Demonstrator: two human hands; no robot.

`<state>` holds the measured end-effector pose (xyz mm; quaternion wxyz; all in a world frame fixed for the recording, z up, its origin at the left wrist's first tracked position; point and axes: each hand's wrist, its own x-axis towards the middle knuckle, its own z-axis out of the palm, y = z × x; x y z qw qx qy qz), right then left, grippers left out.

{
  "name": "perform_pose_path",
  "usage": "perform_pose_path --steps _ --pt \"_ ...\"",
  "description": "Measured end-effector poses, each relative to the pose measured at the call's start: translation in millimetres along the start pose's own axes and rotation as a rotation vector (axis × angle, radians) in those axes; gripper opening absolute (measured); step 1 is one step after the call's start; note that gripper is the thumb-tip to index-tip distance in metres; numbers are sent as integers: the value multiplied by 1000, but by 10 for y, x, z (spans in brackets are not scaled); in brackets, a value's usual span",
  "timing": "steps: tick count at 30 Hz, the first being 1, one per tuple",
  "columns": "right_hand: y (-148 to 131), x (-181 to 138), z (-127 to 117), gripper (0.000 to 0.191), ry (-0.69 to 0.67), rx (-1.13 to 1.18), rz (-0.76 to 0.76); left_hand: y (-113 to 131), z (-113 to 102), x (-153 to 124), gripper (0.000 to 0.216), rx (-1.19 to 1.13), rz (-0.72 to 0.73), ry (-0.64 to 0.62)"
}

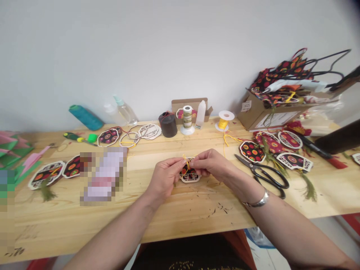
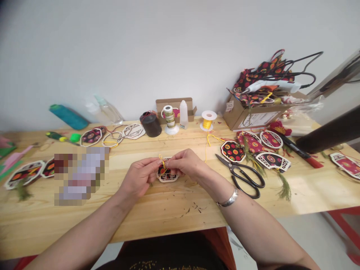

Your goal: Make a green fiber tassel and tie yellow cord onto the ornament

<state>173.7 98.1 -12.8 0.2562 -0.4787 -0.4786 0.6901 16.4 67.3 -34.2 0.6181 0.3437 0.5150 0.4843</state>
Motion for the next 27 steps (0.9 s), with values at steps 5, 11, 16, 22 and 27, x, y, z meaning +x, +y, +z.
perform_pose_path --steps 5,11,16,22,27 --pt "-11 0 1 18 4 -32 41 14 6 0 22 -19 -6 3" --pt "-33 -21 -24 21 -29 -127 32 29 6 -1 20 -30 -10 -4" --pt "-49 -22 -88 18 89 -310 -168 12 -11 -6 20 2 -21 -35" --pt "12 23 -68 14 30 -170 -321 -3 -19 -20 20 61 -79 -142" --pt "31 31 -64 9 -23 -216 -331 10 -19 -35 21 81 -114 -165"
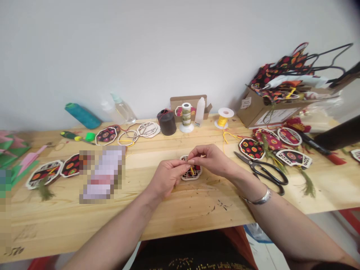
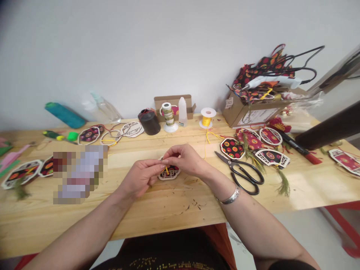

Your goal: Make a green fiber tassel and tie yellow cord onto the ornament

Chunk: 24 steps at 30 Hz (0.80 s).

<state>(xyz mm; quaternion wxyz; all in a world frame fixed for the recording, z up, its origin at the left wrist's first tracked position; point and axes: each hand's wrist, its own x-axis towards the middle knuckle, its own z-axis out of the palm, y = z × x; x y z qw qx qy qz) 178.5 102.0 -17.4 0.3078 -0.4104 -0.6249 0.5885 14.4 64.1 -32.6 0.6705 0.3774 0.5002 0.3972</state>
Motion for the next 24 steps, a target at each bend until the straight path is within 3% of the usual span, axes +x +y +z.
perform_pose_path --steps 9,15,17,20,24 --pt "-75 -27 0 9 6 16 61 1 10 -8 21 -1 -2 -16" --pt "-46 -17 7 12 20 4 14 14 -2 -11 21 -69 -28 -32" --pt "-12 -8 15 9 114 -64 -127 33 -13 -1 22 -136 -42 -21" --pt "43 2 23 9 236 -274 -482 67 -31 20 22 -256 -81 25" --pt "91 8 10 20 205 -554 -775 93 -43 31 21 -342 -105 46"
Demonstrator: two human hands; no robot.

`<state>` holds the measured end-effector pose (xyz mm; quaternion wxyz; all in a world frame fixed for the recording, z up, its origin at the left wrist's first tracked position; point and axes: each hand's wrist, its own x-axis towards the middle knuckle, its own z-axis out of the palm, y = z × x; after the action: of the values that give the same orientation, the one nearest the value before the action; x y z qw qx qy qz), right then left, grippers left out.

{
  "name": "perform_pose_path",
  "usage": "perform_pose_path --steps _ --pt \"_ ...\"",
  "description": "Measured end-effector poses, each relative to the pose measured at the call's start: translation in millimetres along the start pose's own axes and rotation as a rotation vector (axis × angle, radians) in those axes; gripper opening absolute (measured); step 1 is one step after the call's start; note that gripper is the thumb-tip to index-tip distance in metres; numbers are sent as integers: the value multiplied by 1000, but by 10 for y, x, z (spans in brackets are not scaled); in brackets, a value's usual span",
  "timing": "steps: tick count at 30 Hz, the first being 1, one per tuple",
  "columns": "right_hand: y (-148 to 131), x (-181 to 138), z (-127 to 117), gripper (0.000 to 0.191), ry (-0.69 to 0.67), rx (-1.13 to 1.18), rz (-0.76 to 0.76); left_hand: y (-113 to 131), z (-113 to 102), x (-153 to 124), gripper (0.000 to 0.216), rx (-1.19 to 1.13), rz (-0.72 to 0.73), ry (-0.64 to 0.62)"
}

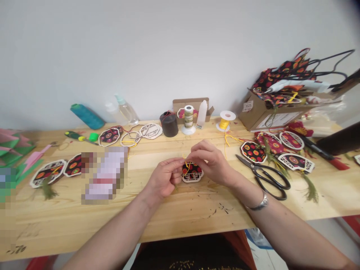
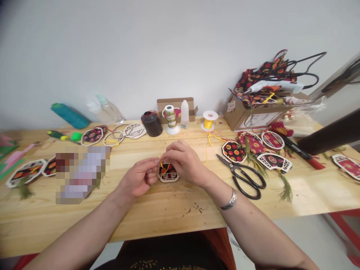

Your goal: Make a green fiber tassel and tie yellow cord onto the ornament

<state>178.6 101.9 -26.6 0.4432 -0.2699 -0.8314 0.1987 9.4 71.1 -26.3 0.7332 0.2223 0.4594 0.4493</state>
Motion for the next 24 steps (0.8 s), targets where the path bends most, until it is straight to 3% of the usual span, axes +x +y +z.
perform_pose_path --steps 16,24 --pt "16 -28 21 13 -14 -113 -131 -41 -8 -10 20 14 40 -36" --pt "-9 -1 46 11 30 41 39 -48 16 -36 23 100 106 -34"
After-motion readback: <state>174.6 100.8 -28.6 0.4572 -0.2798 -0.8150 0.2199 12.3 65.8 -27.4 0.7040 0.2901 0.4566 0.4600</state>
